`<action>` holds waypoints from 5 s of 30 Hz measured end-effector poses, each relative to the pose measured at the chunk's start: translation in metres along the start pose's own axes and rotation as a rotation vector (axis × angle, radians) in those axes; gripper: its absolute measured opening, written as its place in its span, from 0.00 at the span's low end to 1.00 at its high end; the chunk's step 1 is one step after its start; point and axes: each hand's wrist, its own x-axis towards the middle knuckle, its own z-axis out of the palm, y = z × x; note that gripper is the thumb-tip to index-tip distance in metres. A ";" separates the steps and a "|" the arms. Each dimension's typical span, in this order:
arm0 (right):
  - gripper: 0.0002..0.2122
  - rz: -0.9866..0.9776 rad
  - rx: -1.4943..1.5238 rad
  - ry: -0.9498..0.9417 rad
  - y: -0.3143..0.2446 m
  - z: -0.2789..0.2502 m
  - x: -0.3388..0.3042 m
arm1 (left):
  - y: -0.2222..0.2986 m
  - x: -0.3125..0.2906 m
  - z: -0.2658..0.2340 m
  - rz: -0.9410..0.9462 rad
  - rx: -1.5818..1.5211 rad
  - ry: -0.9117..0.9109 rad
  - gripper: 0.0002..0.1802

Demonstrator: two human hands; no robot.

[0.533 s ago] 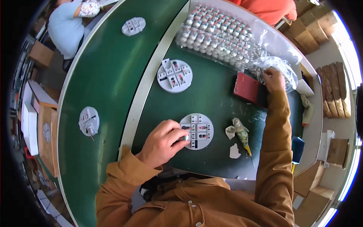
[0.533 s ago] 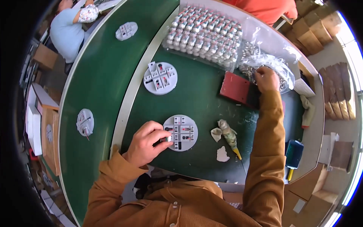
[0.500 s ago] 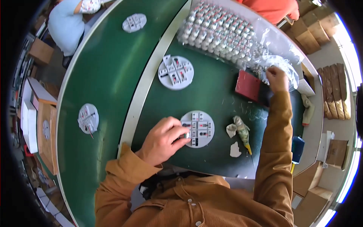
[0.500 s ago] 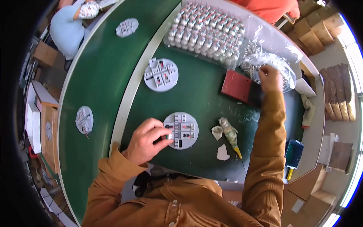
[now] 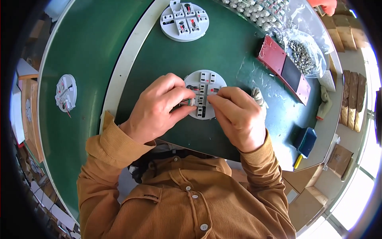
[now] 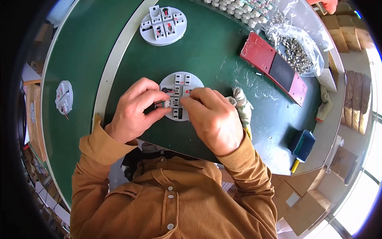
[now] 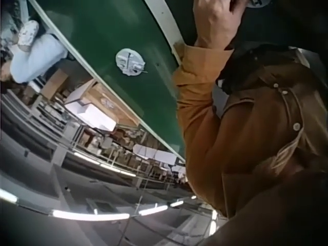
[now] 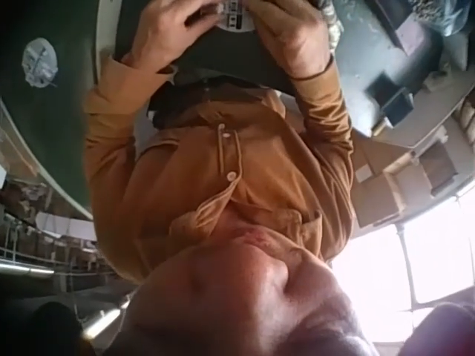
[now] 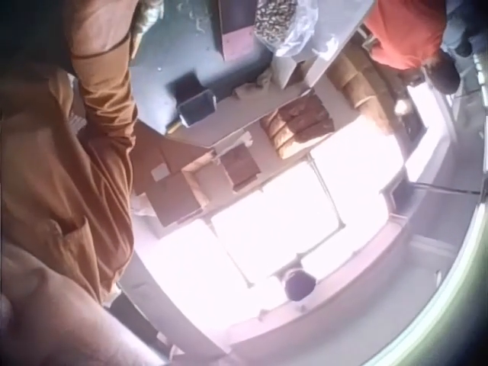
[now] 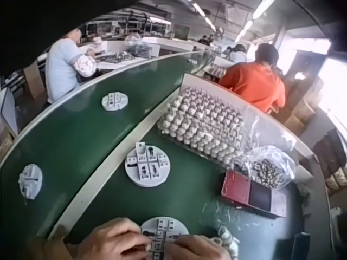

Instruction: The person assembles small internal components, contacts, and screws into circular plastic electronic housings by hand at a workstation.

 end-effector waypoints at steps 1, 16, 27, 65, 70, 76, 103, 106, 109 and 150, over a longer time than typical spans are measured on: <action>0.10 -0.015 -0.017 -0.001 -0.002 0.001 0.001 | 0.000 -0.001 -0.001 -0.002 0.000 -0.007 0.17; 0.09 0.082 -0.050 -0.061 -0.009 0.001 -0.001 | -0.007 -0.003 0.001 0.031 -0.010 -0.001 0.19; 0.08 0.074 -0.025 -0.131 -0.003 -0.002 0.004 | -0.006 -0.004 0.001 0.039 0.002 0.005 0.19; 0.18 -0.091 -0.382 -0.033 -0.049 0.021 -0.004 | -0.008 -0.011 0.000 -0.011 -0.059 0.068 0.32; 0.20 -0.117 -0.450 -0.017 -0.050 0.017 -0.002 | -0.001 -0.006 -0.003 -0.024 -0.092 0.052 0.34; 0.20 0.034 -0.024 0.140 -0.020 0.001 -0.024 | 0.003 -0.009 -0.003 0.005 -0.039 0.056 0.30; 0.20 0.002 -0.193 0.010 -0.011 -0.002 -0.035 | 0.006 0.009 0.030 0.004 -0.091 0.003 0.15; 0.20 0.023 -0.219 -0.013 -0.016 0.001 -0.030 | 0.004 0.010 0.029 0.003 -0.101 0.010 0.15; 0.20 0.043 -0.248 -0.029 -0.019 0.004 -0.028 | 0.001 0.009 0.030 0.009 -0.106 0.016 0.16; 0.20 0.040 -0.348 -0.118 -0.046 -0.010 -0.035 | 0.018 -0.004 0.022 0.062 -0.067 0.024 0.16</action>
